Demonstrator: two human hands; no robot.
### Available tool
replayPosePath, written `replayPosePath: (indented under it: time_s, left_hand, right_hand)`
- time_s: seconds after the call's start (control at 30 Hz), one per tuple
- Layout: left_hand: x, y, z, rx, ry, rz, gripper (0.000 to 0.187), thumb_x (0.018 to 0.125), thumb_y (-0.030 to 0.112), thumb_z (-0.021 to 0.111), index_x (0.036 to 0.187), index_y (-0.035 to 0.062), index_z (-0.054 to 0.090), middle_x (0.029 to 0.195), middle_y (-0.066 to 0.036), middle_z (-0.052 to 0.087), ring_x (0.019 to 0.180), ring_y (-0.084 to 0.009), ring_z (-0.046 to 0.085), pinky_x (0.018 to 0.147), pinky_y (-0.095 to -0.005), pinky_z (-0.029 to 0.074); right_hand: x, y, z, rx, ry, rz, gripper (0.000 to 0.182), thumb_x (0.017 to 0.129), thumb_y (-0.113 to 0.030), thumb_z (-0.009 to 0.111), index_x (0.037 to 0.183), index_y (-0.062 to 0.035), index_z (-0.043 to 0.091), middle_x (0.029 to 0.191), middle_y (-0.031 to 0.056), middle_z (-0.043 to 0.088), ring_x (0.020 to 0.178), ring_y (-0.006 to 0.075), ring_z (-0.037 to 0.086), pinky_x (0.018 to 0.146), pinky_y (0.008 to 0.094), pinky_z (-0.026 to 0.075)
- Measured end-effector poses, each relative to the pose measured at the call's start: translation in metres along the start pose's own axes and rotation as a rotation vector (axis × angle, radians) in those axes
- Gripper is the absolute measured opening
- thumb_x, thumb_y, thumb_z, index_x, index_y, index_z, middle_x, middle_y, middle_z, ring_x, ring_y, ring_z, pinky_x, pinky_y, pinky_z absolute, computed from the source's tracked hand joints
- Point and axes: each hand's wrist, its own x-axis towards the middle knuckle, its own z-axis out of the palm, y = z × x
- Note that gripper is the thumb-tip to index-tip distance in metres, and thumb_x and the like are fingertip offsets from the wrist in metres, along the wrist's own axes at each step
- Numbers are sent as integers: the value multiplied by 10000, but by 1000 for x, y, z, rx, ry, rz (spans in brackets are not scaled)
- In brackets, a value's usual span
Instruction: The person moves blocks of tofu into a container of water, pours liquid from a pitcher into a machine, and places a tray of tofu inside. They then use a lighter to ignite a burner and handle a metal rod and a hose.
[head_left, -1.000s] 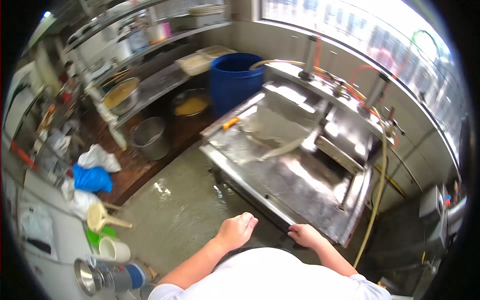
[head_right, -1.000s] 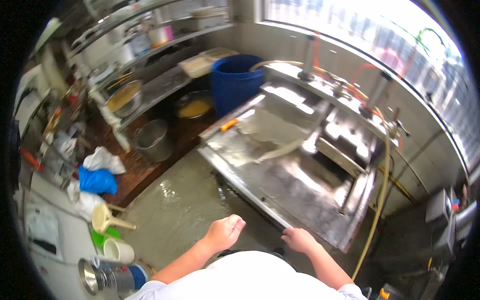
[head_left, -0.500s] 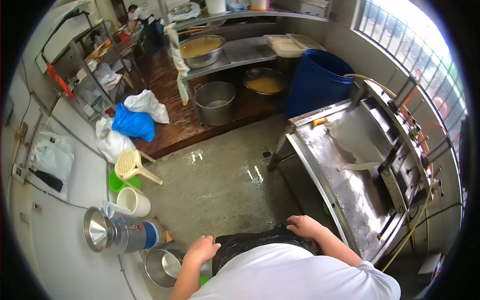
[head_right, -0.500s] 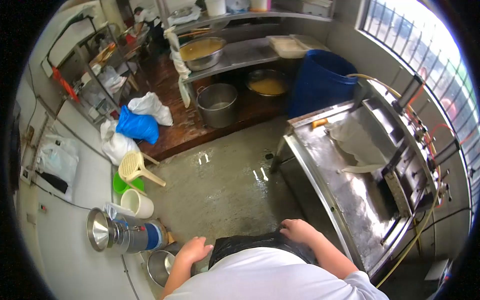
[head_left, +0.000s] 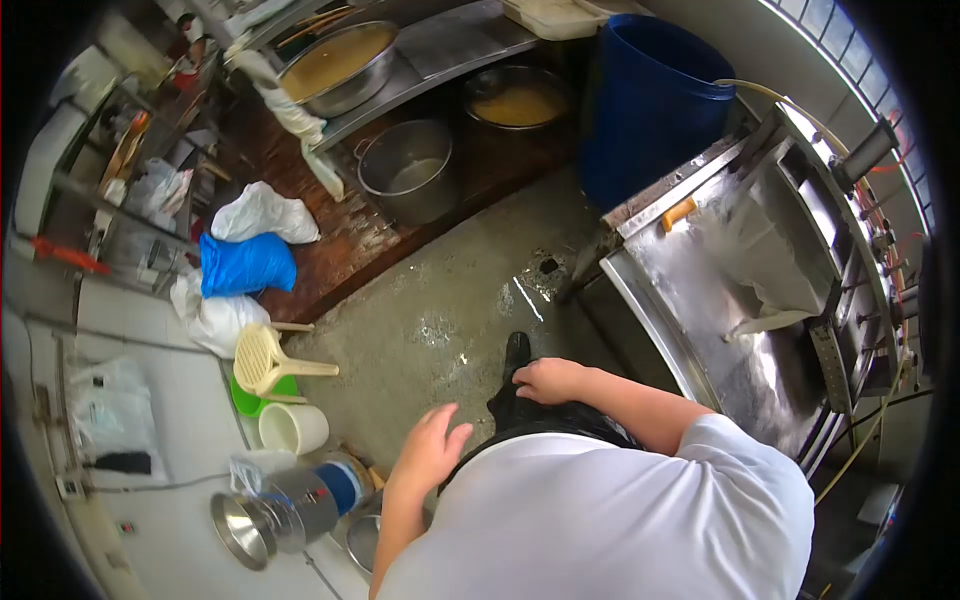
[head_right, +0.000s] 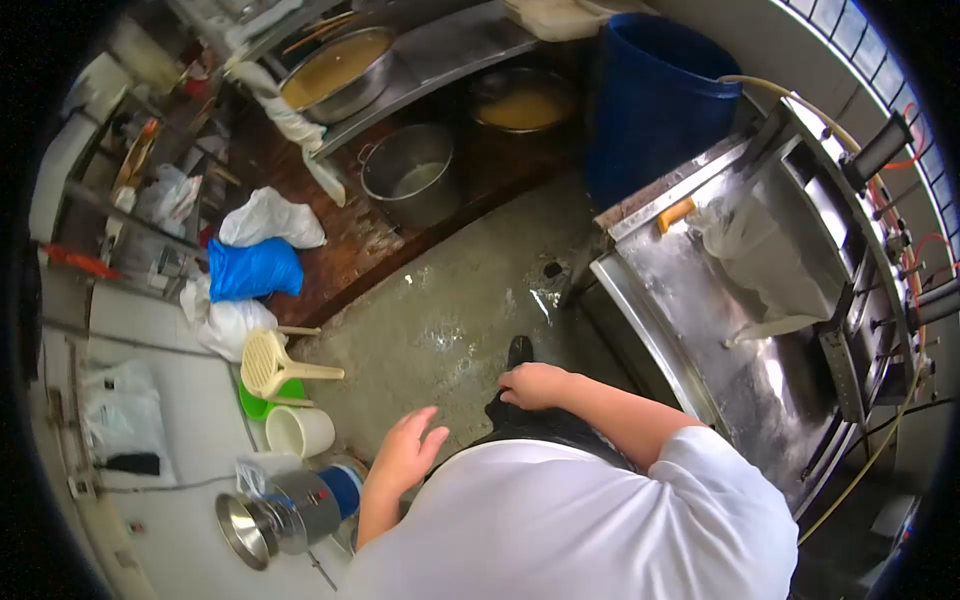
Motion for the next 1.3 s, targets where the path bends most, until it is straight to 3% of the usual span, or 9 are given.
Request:
replayPosePath:
  time_s: [0.13,0.27,0.37,0.43,0.5,0.77,1.03,1.1,1.3]
  left_hand:
    - [54,-31,-52,296,-326,-304,528,991,336,646,1340,-55,583,1303,-314,623,1219,-465,593,1038,-490,486]
    - [124,-31,-110,373,-365,-444,522,987,322,645,1341,-57,583,1305,-316,621,1223,-464,589,1041,-494,483]
    - [183,-22,-128,419,-213,-374,521,984,311,648,1343,-61,581,1333,-310,610,1244,-454,580,1055,-490,476]
    - [224,-4,-134,374,-259,-279,535,982,319,655,1343,-67,577,1358,-303,599,1262,-448,569,1067,-489,468]
    - [261,8,-133,306,-306,-168,543,980,321,659,1345,-71,573,1364,-298,597,1265,-449,567,1070,-490,467]
    - [410,1,-119,305,-579,160,552,981,320,661,1362,-67,565,1369,-281,600,1269,-447,563,1082,-480,462]
    - [589,-27,-114,366,-908,311,503,974,279,655,1318,-82,592,1336,-301,610,1245,-451,577,1063,-478,468]
    - [622,-42,-122,352,-839,214,486,973,261,645,1314,-82,598,1312,-297,626,1231,-451,588,1058,-475,471]
    - [697,-30,-154,312,-851,279,472,973,238,640,1316,-83,596,1287,-297,636,1209,-454,600,1044,-474,478]
  right_hand:
    - [53,37,-58,-21,28,56,367,967,-357,627,1171,-61,701,1124,211,726,1042,416,687,923,514,537]
    - [86,79,-123,22,43,145,387,942,-380,636,1152,-62,703,1046,223,738,1010,432,694,905,527,542]
    - [97,92,-173,-173,49,256,395,952,-374,656,1163,-43,699,1053,229,735,1006,445,693,902,524,549]
    - [100,88,-201,-155,44,313,421,956,-375,661,1198,-31,678,1077,235,727,1032,443,686,913,521,546]
    - [102,93,-205,82,222,267,437,958,-378,656,1223,-30,657,1098,242,719,1064,433,677,923,519,538]
    - [108,119,-188,274,128,498,402,963,-353,653,1200,-28,659,1120,220,717,1096,415,670,938,517,527]
    - [167,129,-205,588,462,714,380,976,-354,646,1195,-44,657,1093,208,711,1058,421,673,925,517,535]
    - [195,136,-210,676,494,758,373,978,-346,644,1183,-35,654,1087,208,711,1046,421,675,917,517,537]
    - [262,142,-278,653,460,638,326,979,-330,644,1118,-35,662,1037,212,713,1018,429,678,884,527,541]
